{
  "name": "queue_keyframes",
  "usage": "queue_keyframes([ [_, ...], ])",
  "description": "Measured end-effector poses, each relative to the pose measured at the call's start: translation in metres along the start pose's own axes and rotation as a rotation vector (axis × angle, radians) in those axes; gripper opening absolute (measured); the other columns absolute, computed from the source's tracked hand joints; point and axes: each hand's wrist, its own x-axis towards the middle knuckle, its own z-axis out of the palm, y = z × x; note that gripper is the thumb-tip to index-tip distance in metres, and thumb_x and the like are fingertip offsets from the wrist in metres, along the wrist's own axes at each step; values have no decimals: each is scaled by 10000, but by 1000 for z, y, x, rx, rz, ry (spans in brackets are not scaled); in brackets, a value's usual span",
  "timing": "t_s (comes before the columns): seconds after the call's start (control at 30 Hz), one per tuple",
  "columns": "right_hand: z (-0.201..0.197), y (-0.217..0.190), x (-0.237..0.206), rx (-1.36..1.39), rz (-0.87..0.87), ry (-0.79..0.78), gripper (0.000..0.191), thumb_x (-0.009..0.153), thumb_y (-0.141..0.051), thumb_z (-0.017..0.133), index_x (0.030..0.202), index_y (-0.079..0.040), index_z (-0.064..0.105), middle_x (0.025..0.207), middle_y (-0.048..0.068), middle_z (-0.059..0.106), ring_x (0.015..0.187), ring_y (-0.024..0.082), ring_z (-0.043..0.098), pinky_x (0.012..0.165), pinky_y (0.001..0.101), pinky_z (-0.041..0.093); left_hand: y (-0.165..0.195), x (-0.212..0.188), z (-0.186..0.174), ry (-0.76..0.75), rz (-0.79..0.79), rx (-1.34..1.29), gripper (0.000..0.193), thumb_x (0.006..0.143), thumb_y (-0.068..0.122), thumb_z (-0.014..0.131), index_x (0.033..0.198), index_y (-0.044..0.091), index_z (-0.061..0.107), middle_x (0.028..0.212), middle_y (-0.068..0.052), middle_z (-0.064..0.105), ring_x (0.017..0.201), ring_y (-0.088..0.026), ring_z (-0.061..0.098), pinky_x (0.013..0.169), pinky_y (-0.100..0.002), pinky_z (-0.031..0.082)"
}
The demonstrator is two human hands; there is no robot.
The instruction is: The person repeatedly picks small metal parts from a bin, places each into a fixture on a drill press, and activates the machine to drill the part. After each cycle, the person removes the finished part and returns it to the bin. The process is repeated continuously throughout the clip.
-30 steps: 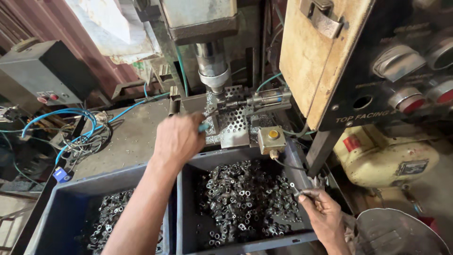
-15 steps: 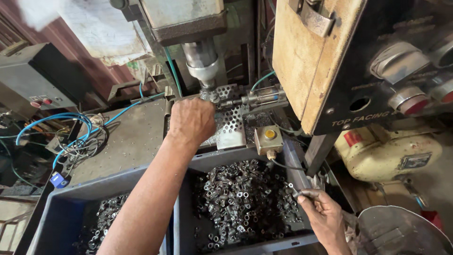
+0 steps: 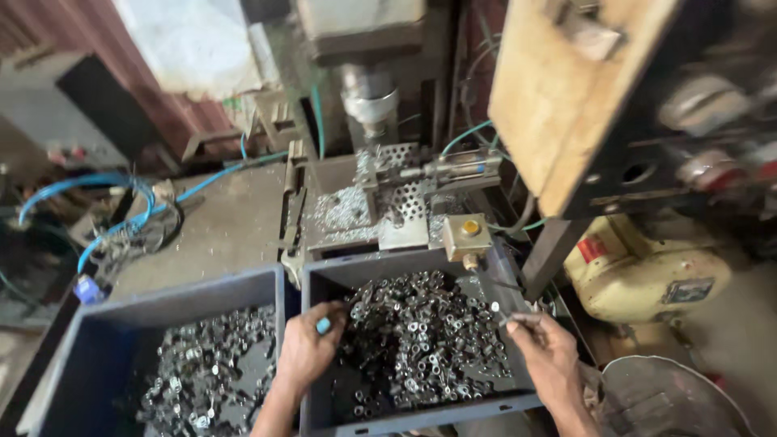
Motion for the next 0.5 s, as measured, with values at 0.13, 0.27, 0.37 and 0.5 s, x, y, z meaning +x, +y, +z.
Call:
queue_keyframes([
  [0.13, 47, -35, 16, 263, 183, -28, 200, 917, -8, 666, 1114, 27, 672, 957, 143, 732, 826, 246, 713, 721, 348, 563, -3, -33, 5, 20, 40, 6, 263, 831, 116, 683, 1081, 77, 755, 1036, -160, 773, 960, -366, 733, 834, -412, 587],
  [0.27, 119, -69, 47, 461, 203, -162, 191, 933, -25, 621, 1109, 30, 672, 993, 139, 731, 854, 234, 714, 759, 344, 575, 4, -33, 4, 12, 85, 32, 268, 828, 110, 662, 1082, 87, 745, 1006, -137, 765, 924, -372, 722, 812, -442, 582],
  [0.37, 165, -82, 81, 519, 183, -231, 138, 954, -30, 624, 1077, 27, 644, 1002, 146, 721, 866, 238, 710, 762, 348, 572, 6, -34, 3, -43, 69, 112, 270, 836, 131, 668, 1095, 95, 733, 984, -139, 741, 901, -383, 698, 786, -472, 564],
  [0.5, 211, -80, 133, 453, 222, -134, 136, 961, -23, 619, 1090, 14, 634, 999, 149, 718, 852, 224, 719, 736, 319, 584, 6, -34, 3, -69, 89, 144, 336, 801, 129, 668, 1133, 96, 711, 1002, -136, 727, 903, -377, 689, 794, -474, 557],
])
